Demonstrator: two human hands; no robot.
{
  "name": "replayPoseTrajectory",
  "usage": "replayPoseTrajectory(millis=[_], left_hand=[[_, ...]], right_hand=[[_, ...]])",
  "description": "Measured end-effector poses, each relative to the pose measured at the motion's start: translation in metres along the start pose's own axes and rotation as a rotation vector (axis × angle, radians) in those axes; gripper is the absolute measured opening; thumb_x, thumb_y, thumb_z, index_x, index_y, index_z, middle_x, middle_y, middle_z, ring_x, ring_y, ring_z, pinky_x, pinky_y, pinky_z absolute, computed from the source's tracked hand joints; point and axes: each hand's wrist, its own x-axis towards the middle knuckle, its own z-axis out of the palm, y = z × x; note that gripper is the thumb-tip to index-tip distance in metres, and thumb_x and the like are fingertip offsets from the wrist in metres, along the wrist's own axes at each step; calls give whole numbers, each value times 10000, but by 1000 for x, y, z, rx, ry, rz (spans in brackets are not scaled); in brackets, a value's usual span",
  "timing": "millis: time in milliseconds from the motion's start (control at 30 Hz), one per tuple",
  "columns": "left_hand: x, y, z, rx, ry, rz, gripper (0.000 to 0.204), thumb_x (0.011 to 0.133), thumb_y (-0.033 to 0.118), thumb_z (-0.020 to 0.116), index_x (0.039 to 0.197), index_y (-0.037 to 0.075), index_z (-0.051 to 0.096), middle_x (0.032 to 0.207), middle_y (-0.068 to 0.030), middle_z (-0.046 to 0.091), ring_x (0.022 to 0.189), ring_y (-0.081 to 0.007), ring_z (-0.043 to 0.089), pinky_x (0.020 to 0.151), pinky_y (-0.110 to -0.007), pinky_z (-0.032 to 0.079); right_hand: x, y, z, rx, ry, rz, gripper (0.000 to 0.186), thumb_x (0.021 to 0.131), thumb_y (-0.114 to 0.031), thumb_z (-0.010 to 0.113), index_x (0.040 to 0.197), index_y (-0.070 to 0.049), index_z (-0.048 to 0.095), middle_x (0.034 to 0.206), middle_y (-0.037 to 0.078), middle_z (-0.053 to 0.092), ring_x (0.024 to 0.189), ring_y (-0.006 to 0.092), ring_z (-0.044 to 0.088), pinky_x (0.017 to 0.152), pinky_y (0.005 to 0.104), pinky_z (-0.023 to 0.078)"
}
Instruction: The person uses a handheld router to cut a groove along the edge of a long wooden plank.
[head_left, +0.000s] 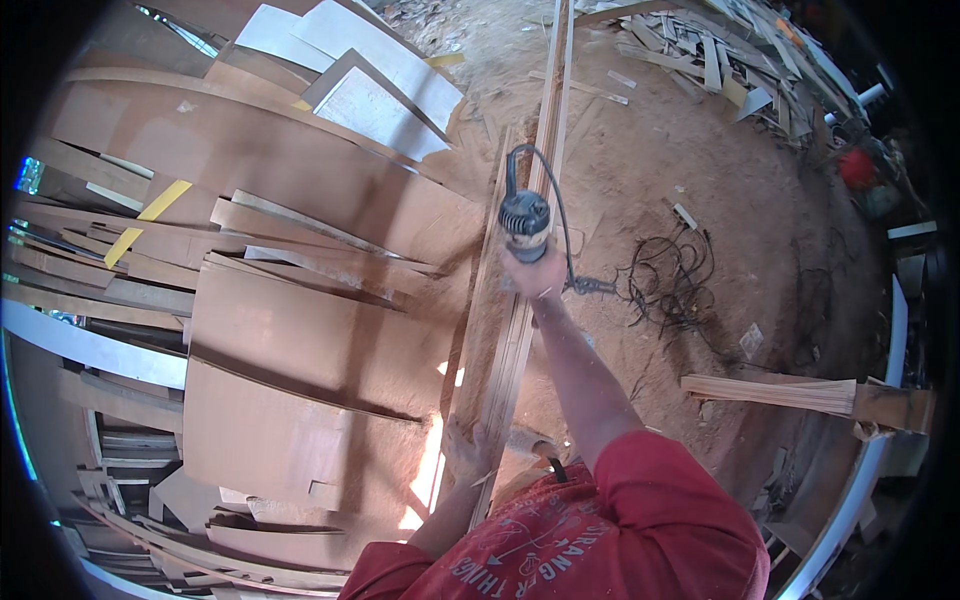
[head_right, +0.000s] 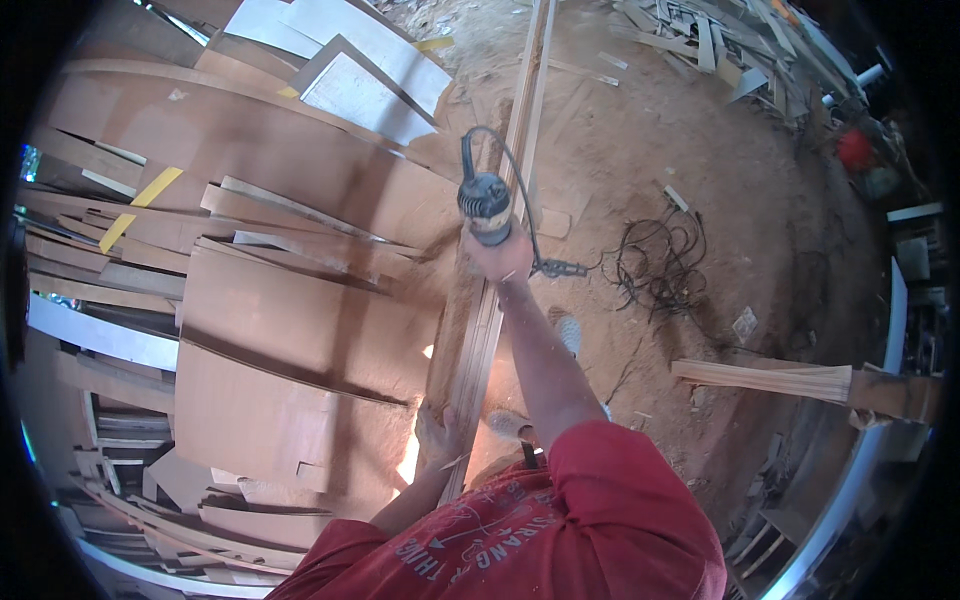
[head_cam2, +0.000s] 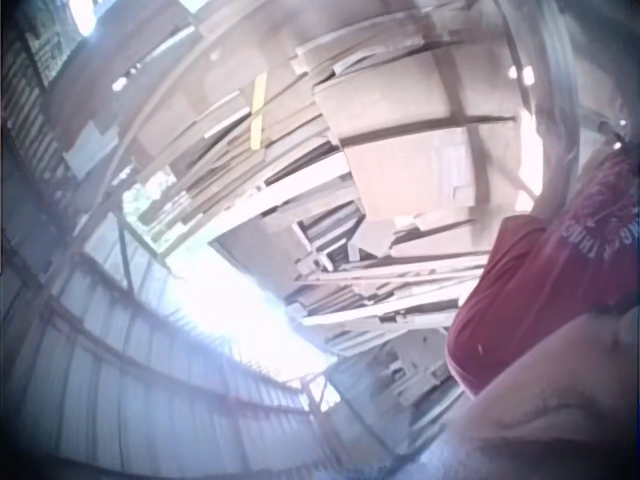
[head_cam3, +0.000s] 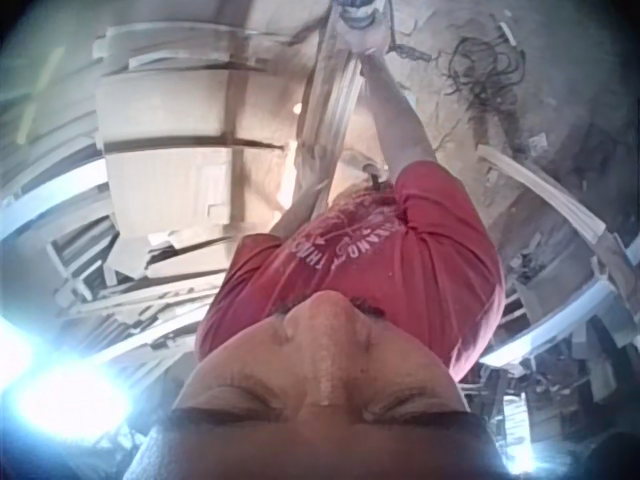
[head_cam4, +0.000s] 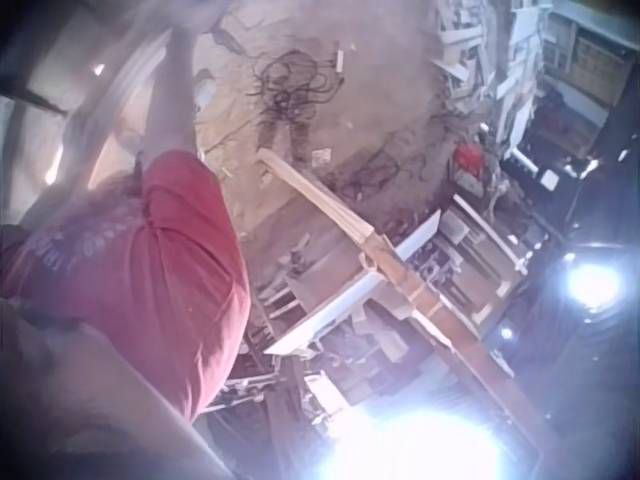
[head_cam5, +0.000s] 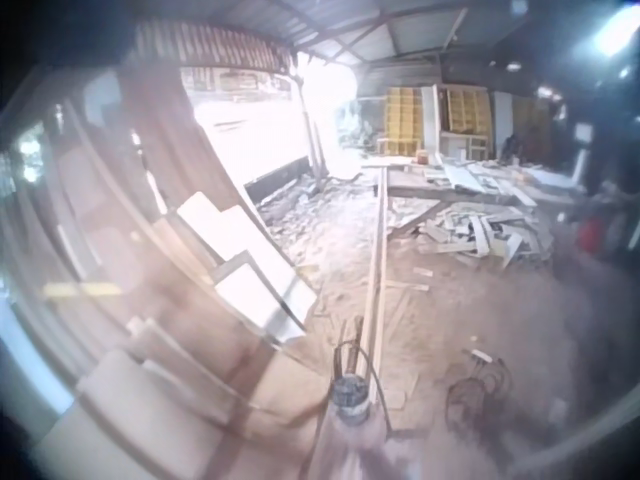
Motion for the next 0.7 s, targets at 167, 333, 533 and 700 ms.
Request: replayPoseTrajectory(millis=[167, 333, 533, 700], left_hand=[[2, 5, -1, -10, -51, -45, 889, 1098, 578, 578, 1679, -68, 388, 1604, -354, 523, 1517, -536, 461, 1282, -611, 333], [4, 3, 1, -7, -46, -65, 890, 1096, 582, 583, 1680, -62, 392, 1595, -352, 535, 1512, -525, 476, 1279, -600, 343], [3, -3, 2, -24, 4, -9, 824, 1106, 553, 578, 1617, -80, 450, 1503, -363, 587, 1377, -568, 557, 1194, -628, 412], [-1, -2, 5, -4, 6, 10, 858, 1108, 579, 568, 1637, -82, 431, 1524, -388, 559, 1413, -567, 537, 1205, -622, 408]], right_hand=[[38, -4, -2, -105, -3, 1, 677, 755, -527, 959, 1175, -31, 771, 1069, 239, 834, 1059, 420, 817, 937, 493, 639], [-12, -2, -3, -65, -58, 143, 780, 778, -567, 952, 1323, -44, 759, 1215, 183, 830, 1160, 359, 805, 1020, 448, 620], [-110, 4, -11, 84, -85, 118, 655, 768, -447, 967, 1260, -68, 759, 1118, 141, 838, 1070, 312, 827, 955, 434, 644], [-82, 21, -8, 105, -22, -37, 603, 741, -414, 993, 1186, -79, 762, 1069, 136, 847, 1004, 320, 838, 894, 429, 655]])
